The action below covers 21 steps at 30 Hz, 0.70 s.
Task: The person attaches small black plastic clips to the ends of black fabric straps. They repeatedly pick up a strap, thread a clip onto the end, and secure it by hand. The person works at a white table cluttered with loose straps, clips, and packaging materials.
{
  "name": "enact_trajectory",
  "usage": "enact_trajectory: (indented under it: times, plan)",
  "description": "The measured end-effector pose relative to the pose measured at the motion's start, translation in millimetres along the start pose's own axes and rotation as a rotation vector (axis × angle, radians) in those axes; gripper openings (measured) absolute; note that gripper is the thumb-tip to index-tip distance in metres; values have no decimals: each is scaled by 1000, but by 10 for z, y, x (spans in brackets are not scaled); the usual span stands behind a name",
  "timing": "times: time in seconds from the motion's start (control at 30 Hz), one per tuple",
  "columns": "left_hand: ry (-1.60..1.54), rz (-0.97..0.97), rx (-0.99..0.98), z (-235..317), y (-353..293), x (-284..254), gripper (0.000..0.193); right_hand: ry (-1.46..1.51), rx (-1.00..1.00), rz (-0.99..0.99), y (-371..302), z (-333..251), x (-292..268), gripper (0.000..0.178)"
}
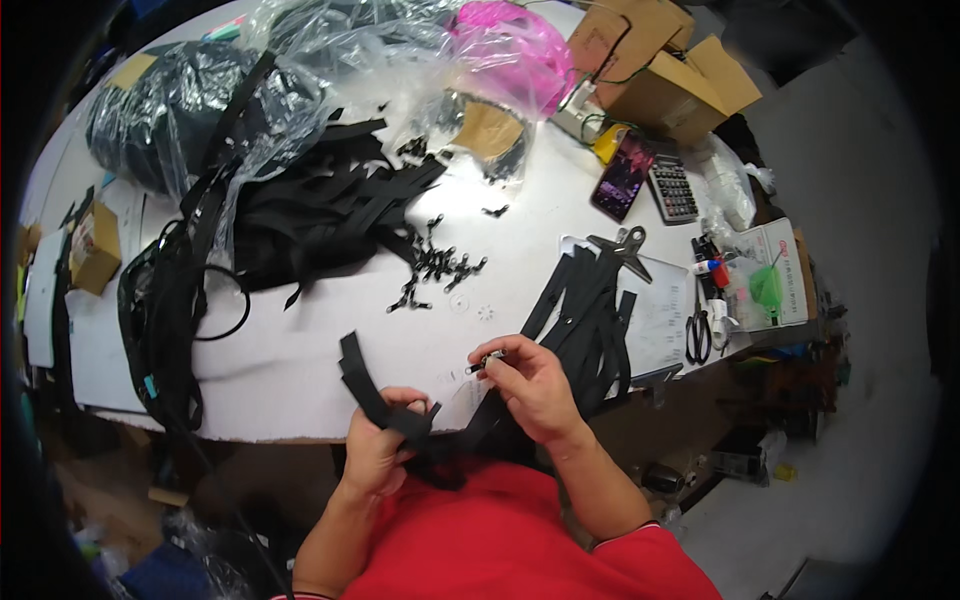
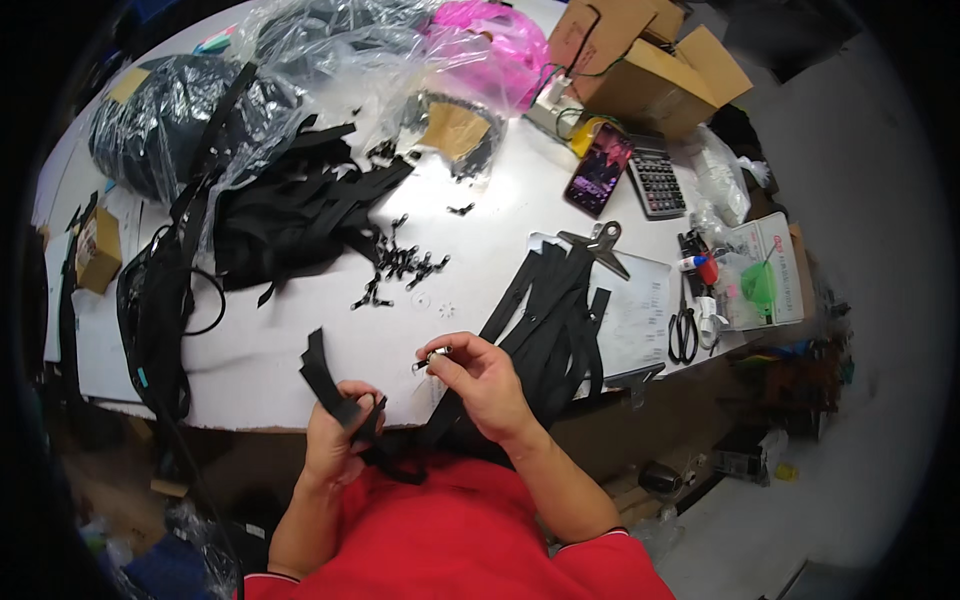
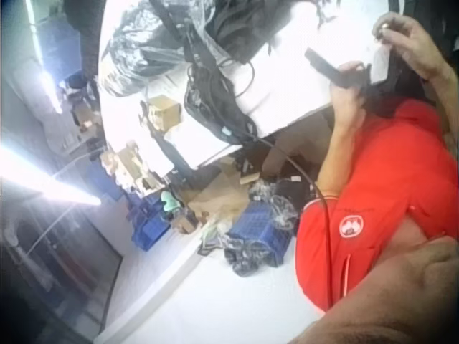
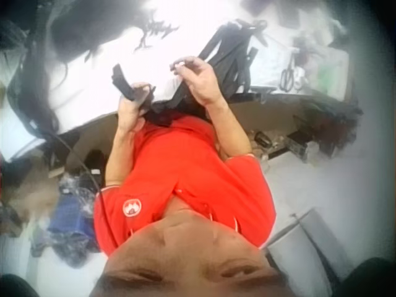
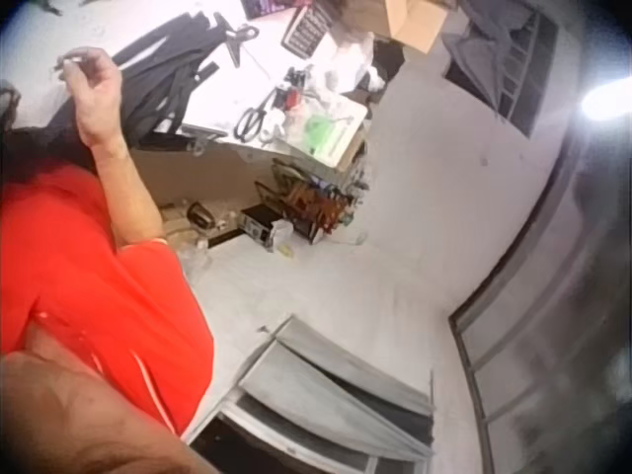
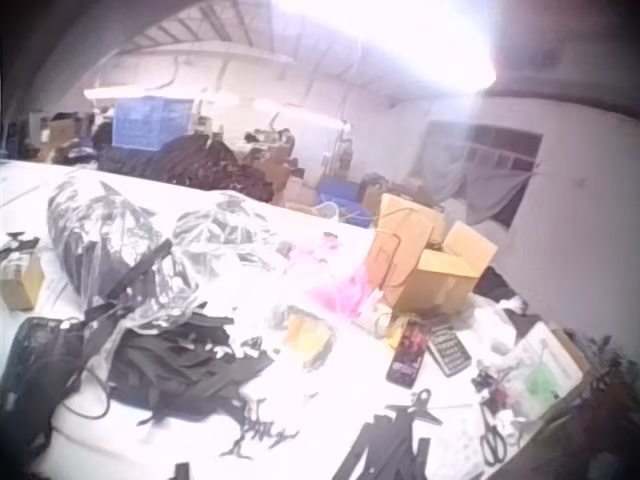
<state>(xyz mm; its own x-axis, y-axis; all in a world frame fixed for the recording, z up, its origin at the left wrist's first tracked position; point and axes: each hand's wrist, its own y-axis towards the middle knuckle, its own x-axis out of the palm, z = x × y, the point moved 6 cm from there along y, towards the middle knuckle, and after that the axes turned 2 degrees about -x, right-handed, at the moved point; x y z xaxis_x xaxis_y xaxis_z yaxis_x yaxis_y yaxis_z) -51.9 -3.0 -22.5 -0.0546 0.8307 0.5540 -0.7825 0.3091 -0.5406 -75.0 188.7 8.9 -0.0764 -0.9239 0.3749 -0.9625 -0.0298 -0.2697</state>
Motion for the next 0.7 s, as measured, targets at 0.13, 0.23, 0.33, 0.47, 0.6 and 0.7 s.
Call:
enact_trajectory:
  times: [0.13, 0.23, 0.33, 0.47, 0.6, 0.7]
  plan:
    - [-66, -39, -4, 35, -20, 173, 14, -534, -466, -35, -174, -251, 112, 18]
    - [43, -78, 97, 54, -35, 155, 18, -599, -558, -121, -234, -332, 271, 22]
    - [208, -63, 293, 131, -83, 214, 17, -646, -565, -183, -247, -338, 343, 23]
    - [250, -66, 435, 169, -134, 276, 16, -675, -498, -245, -248, -332, 308, 23]
    - [244, -88, 470, 141, -123, 271, 17, -647, -440, -255, -254, -275, 271, 22]
    - [288, -91, 471, 156, -134, 288, 18, -656, -508, -194, -255, -273, 272, 23]
